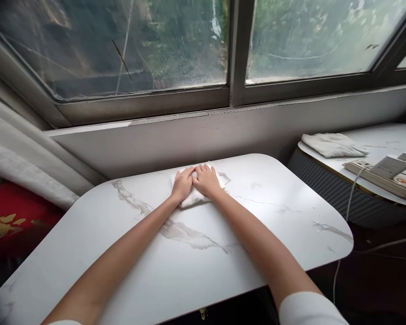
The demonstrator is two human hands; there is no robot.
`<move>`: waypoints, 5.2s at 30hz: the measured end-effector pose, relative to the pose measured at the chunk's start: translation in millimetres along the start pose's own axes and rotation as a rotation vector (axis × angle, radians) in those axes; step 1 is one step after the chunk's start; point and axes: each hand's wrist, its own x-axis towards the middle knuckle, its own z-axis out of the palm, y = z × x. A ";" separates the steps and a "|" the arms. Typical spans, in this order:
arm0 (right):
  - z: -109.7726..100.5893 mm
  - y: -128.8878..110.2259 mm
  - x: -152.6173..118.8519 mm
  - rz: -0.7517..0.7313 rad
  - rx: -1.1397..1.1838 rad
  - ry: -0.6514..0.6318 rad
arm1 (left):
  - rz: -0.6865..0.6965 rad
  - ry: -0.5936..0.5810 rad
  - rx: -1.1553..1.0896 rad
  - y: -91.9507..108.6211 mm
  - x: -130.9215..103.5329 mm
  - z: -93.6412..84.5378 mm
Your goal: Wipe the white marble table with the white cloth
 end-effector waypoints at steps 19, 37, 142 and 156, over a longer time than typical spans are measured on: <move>-3.6 2.6 -24.8 -0.001 -0.065 -0.016 | -0.013 0.010 0.240 17.1 -18.7 7.1; -34.7 12.5 -218.6 -0.204 -0.289 0.061 | 0.050 -0.452 -0.034 99.3 -183.1 -7.9; -74.5 163.0 -263.9 0.013 -0.270 0.166 | 0.466 -0.432 -0.009 208.7 -129.2 88.9; -31.6 183.5 -17.6 0.073 -0.165 0.113 | 0.190 -0.094 0.141 122.7 56.6 109.6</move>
